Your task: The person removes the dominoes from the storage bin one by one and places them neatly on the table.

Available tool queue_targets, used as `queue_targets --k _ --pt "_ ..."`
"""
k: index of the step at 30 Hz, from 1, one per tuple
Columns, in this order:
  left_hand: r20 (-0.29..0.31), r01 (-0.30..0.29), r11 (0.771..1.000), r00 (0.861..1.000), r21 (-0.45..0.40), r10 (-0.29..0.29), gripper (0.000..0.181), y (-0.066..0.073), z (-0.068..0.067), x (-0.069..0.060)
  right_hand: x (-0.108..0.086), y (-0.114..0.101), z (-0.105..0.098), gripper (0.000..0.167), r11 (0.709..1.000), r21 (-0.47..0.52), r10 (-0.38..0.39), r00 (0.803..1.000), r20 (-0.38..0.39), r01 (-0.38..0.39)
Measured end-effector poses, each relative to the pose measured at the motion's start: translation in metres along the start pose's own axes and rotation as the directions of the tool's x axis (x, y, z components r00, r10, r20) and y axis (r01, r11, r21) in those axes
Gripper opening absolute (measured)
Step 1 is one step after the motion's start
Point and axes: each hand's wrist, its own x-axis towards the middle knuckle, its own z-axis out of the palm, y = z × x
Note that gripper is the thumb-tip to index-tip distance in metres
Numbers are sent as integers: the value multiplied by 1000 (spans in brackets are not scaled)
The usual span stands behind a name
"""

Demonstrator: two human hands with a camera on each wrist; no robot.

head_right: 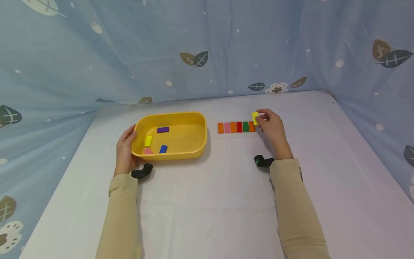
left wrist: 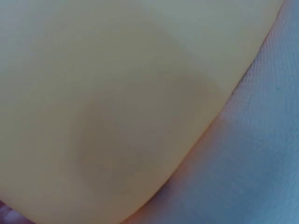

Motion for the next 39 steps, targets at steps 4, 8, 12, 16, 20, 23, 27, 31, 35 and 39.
queue_targets --k 4,8,12,16,20,23,27,31,35,39 --pt "-1 -1 1000 1000 8 1 39 0 0 1 -10 -10 -8 43 996 -21 85 996 23 -85" --pt "0 -1 1000 1000 0 1 38 0 1 2 -8 -3 -10 43 991 -64 119 992 44 -116" --pt "5 3 1000 1000 -20 -3 38 0 1 2 -9 -1 -10 41 989 -77 133 989 59 -128" --pt "7 15 999 1000 -43 -15 39 0 1 2 -11 -4 -11 40 986 -115 131 989 62 -123" --pt "-1 14 999 1000 -41 -14 39 -1 1 2 -12 -8 -15 43 982 -139 143 982 121 -125" --pt "-3 -2 1000 1000 -22 2 38 -1 1 2 -14 -11 -20 50 981 -138 164 964 208 -137" --pt "-1 -14 1000 1000 -16 14 37 -1 1 2 -14 -13 -23 57 980 -152 172 939 299 -131" --pt "-1 -10 1000 1000 -21 10 37 -1 1 1 -13 -13 -22 57 979 -179 156 929 336 -100" --pt "-2 -11 1000 1000 -25 11 37 0 1 0 -11 -12 -21 56 977 -199 148 927 345 -82" --pt "-1 -8 999 1000 -37 8 37 0 1 0 -10 -12 -19 56 974 -213 148 931 335 -78"
